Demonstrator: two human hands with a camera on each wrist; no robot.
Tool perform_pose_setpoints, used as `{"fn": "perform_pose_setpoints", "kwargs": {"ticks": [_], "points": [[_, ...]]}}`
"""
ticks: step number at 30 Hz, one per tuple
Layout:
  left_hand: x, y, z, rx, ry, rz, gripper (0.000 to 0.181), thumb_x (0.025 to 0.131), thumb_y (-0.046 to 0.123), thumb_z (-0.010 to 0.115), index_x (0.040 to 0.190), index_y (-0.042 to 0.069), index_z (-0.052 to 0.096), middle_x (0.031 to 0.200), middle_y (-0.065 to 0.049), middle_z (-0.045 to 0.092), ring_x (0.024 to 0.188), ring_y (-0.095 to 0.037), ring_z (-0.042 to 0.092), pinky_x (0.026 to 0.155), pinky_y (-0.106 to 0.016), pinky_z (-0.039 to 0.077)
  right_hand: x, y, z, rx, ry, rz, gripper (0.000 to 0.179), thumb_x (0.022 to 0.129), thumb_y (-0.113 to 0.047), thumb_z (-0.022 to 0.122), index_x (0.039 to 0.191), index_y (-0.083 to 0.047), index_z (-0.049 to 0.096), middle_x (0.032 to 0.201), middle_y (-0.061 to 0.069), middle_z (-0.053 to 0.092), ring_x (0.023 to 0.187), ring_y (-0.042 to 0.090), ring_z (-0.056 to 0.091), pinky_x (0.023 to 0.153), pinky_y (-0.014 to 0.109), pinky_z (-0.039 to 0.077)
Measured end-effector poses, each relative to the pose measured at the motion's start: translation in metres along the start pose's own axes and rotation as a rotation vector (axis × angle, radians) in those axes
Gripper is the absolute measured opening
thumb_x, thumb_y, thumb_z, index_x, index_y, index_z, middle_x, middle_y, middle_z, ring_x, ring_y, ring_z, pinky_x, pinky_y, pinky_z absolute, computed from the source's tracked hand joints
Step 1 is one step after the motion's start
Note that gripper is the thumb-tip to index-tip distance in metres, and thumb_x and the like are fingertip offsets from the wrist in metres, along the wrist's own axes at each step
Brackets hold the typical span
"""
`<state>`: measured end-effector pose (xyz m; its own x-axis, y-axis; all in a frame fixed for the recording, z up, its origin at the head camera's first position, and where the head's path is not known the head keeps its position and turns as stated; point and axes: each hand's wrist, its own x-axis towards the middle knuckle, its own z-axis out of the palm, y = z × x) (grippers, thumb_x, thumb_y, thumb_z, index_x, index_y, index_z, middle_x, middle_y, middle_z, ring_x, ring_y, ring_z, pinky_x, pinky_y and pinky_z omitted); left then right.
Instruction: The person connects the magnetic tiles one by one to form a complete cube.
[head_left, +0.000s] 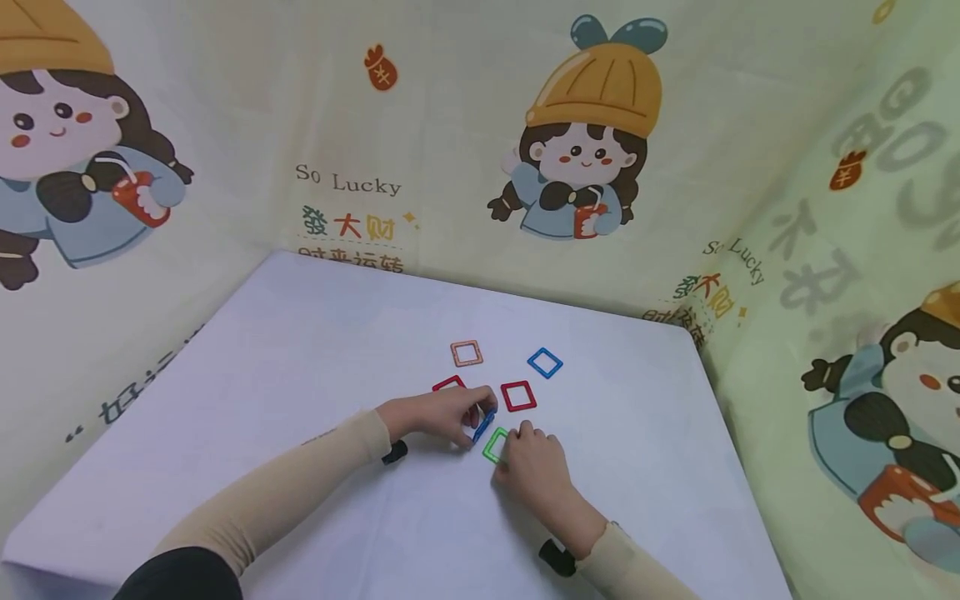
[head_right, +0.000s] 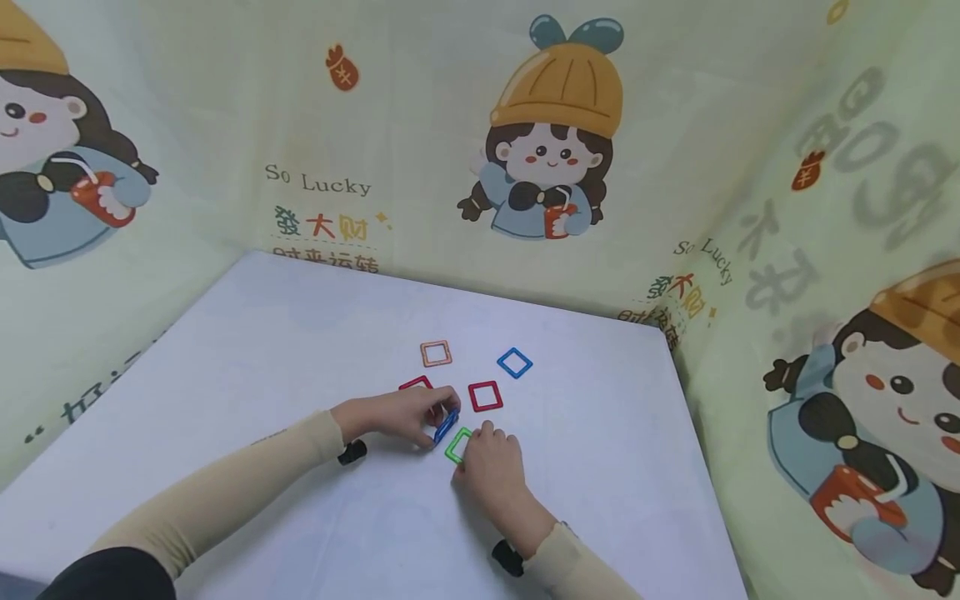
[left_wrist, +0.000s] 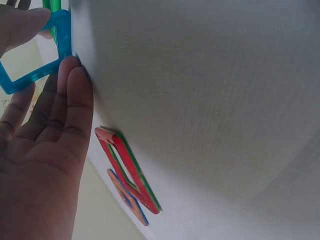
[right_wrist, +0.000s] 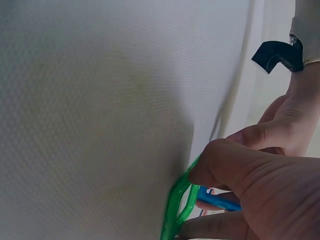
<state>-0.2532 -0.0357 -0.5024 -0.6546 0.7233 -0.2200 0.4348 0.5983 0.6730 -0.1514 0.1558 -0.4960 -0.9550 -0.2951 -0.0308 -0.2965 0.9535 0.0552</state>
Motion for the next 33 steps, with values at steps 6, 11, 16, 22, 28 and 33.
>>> {"fn": "perform_pose_setpoints", "kwargs": {"ticks": [6,11,16,22,28,33], "points": [[0.002,-0.001,0.002,-0.014,0.019,0.016,0.064,0.080,0.019,0.090,0.130,0.025,0.052,0.116,0.012,0.061,0.098,-0.007,0.061,0.085,-0.021,0.054,0.005,0.002,0.003,0.028,0.022,-0.014,0.056,0.084,-0.041,0.084,0.120,0.000,0.071,0.099,0.012,0.063,0.075,0.020,0.053,0.067,0.034,0.050],[0.002,-0.002,0.004,-0.008,0.048,0.029,0.065,0.079,0.017,0.090,0.130,0.023,0.052,0.111,0.010,0.063,0.096,-0.009,0.061,0.081,-0.022,0.054,0.010,0.002,0.001,0.046,0.036,-0.047,0.057,0.083,-0.041,0.084,0.120,0.001,0.071,0.098,0.012,0.062,0.074,0.020,0.054,0.068,0.034,0.052],[0.003,-0.003,0.007,-0.029,0.050,0.035,0.065,0.079,0.017,0.090,0.131,0.023,0.052,0.112,0.010,0.064,0.096,-0.009,0.061,0.081,-0.022,0.055,0.009,0.004,0.002,0.056,-0.002,-0.037,0.059,0.083,-0.042,0.084,0.122,0.000,0.071,0.099,0.012,0.062,0.074,0.019,0.054,0.071,0.034,0.055],[0.003,-0.004,0.008,-0.027,0.057,0.020,0.066,0.079,0.019,0.090,0.132,0.025,0.052,0.111,0.011,0.063,0.097,-0.009,0.061,0.081,-0.022,0.055,0.007,0.006,0.001,0.104,0.005,-0.039,0.057,0.085,-0.039,0.083,0.123,0.001,0.070,0.099,0.012,0.060,0.071,0.018,0.051,0.066,0.031,0.052],[0.002,-0.004,0.008,-0.035,0.054,0.024,0.066,0.079,0.019,0.090,0.133,0.023,0.052,0.111,0.010,0.063,0.097,-0.010,0.061,0.080,-0.023,0.055,0.006,0.008,0.003,0.121,0.009,-0.045,0.053,0.087,-0.036,0.080,0.124,0.001,0.068,0.099,0.012,0.058,0.069,0.017,0.049,0.064,0.031,0.049],[0.001,-0.004,0.009,-0.038,0.051,0.052,0.064,0.080,0.015,0.088,0.132,0.020,0.052,0.112,0.008,0.062,0.096,-0.012,0.060,0.080,-0.024,0.055,0.008,0.016,0.007,0.098,0.022,-0.087,0.047,0.088,-0.038,0.077,0.117,-0.002,0.072,0.096,0.009,0.059,0.067,0.016,0.050,0.064,0.032,0.048]]}}
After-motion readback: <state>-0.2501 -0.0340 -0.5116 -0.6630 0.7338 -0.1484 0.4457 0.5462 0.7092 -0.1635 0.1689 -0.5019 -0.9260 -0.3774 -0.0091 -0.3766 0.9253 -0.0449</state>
